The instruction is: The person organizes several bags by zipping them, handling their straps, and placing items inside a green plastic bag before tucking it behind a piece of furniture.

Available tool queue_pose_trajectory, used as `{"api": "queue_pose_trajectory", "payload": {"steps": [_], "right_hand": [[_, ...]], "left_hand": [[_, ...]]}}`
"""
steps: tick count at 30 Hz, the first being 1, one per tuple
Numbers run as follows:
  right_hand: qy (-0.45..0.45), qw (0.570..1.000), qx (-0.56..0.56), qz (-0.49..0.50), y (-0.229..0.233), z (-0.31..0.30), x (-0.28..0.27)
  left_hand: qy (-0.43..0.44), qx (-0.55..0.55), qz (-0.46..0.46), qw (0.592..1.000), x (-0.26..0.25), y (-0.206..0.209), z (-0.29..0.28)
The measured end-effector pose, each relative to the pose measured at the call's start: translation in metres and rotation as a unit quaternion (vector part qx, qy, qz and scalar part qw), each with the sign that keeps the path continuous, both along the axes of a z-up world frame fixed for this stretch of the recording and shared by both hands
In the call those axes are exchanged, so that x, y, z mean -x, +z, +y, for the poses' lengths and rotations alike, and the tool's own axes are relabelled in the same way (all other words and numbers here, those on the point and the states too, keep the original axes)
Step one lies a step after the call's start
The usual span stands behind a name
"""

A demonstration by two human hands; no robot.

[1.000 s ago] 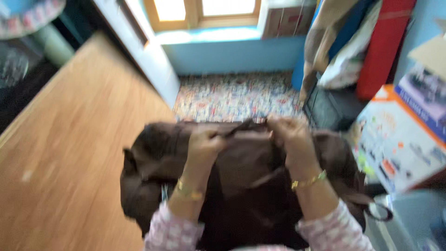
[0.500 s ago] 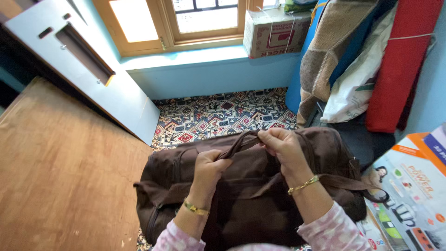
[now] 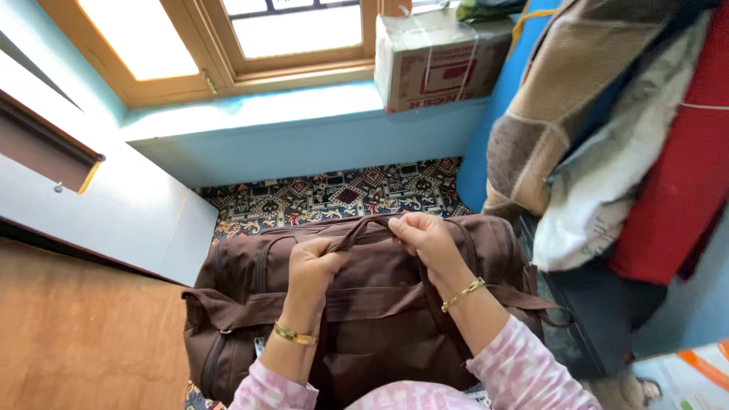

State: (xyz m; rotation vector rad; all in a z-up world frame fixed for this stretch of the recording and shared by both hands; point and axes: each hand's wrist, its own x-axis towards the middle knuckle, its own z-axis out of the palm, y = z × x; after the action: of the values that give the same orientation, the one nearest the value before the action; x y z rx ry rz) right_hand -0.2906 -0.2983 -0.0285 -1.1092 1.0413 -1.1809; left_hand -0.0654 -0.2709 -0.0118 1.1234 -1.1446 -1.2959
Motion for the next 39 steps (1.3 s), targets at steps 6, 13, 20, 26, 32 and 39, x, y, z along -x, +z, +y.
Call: {"api": "queue_pose_trajectory", "payload": {"steps": [6,13,20,26,32,39], "right_hand": [[0.003,1.000,-0.029,-0.010,-0.023,-0.119,0.017],[-0.026,0.997,-0.070,0.013,-0.054,-0.267,0.035],[-0.032,0.997,-0.073,-0.013,-0.096,-0.351,0.064],[-0.018,0.996,-0.082,-0.001,-0.154,-0.437,0.092],[0.001,0.996,-0.087,0.037,-0.246,-0.524,0.128],[0.018,0.994,-0.079,0.077,-0.387,-0.600,0.181]], "left_hand": [[0.010,-0.040,0.045,0.998,0.017,-0.046,-0.117],[-0.018,-0.079,-0.002,0.997,0.039,-0.078,-0.272],[-0.034,-0.102,-0.036,0.994,0.063,-0.120,-0.367],[-0.007,-0.110,-0.138,0.984,0.092,-0.163,-0.449],[-0.019,-0.079,-0.175,0.981,0.122,-0.264,-0.533],[0.004,-0.086,-0.137,0.987,0.176,-0.423,-0.607]]}}
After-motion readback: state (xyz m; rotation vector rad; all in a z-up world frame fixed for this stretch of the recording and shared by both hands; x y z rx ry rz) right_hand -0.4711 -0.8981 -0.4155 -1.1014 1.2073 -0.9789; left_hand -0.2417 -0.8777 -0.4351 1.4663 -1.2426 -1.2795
